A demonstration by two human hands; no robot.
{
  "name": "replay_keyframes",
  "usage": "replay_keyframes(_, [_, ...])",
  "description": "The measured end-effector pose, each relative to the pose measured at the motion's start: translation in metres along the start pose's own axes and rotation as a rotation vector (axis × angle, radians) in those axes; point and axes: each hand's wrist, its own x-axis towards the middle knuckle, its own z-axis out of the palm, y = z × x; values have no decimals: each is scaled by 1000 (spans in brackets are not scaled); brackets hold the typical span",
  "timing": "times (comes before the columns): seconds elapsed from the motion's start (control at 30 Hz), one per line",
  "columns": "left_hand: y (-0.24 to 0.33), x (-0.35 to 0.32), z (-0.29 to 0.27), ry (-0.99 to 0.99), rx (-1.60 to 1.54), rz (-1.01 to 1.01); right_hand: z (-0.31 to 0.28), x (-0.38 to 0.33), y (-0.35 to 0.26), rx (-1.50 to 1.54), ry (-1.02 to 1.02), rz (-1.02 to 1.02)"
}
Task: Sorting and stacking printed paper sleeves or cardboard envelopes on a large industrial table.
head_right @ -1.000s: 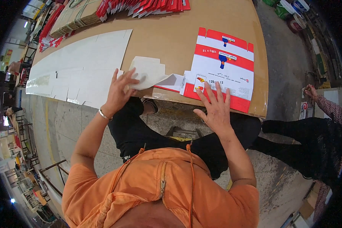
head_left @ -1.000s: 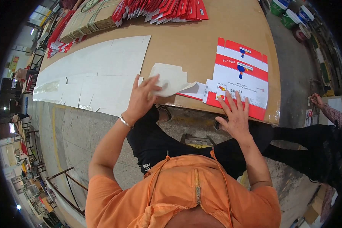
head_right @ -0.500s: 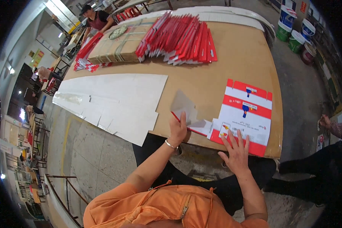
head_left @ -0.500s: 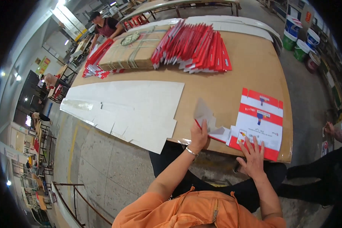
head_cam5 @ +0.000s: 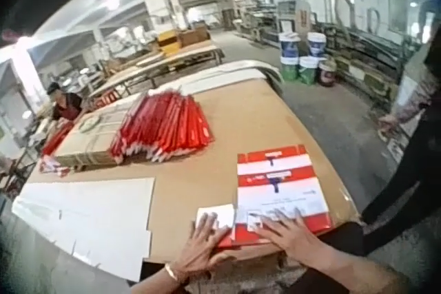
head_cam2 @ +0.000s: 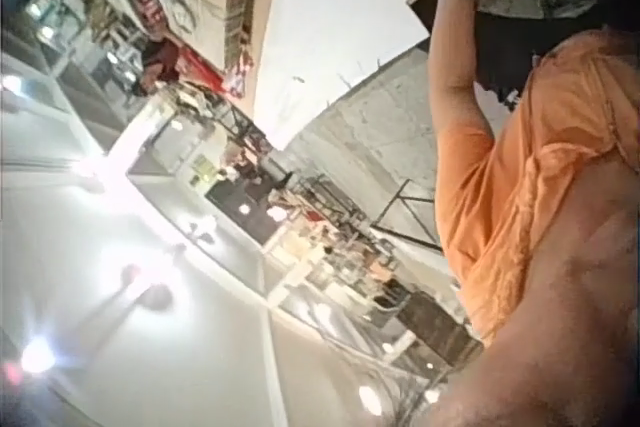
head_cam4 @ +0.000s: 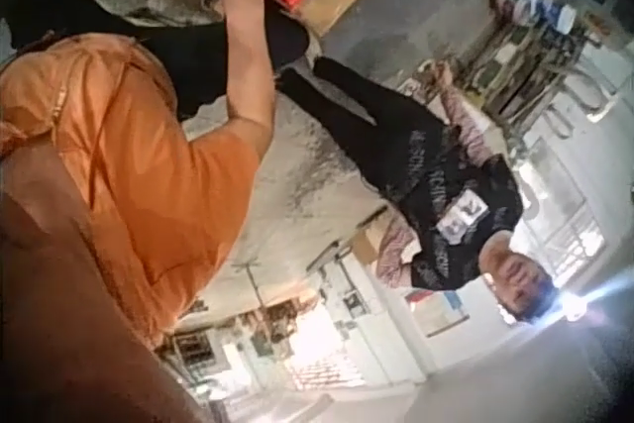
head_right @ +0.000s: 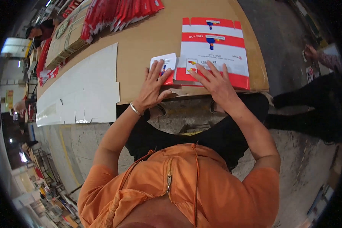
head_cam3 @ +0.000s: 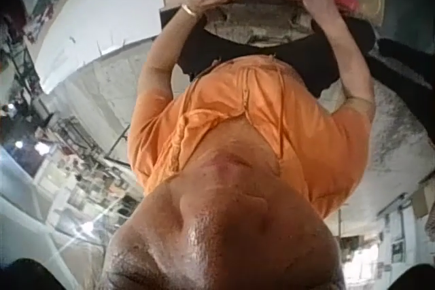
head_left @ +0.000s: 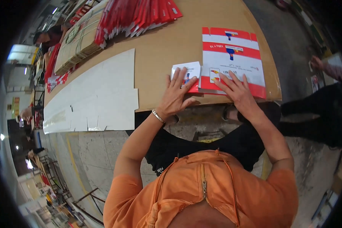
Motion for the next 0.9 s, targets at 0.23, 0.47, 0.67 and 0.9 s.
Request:
replay_keyframes(0.23, [18, 9, 16, -61, 179, -117, 15, -15, 1, -54, -1, -15])
replay_keyframes(0.47, [20, 7, 17, -61, 225, -182, 27, -20, -8, -88, 31, -5])
replay_keyframes(0.67, [24, 8, 12, -99, 233, -182, 26, -21, -3, -77, 2, -68])
replay_keyframes(0.9, [23, 8, 26, -17, 143, -236, 23, -19, 0, -35, -64, -122])
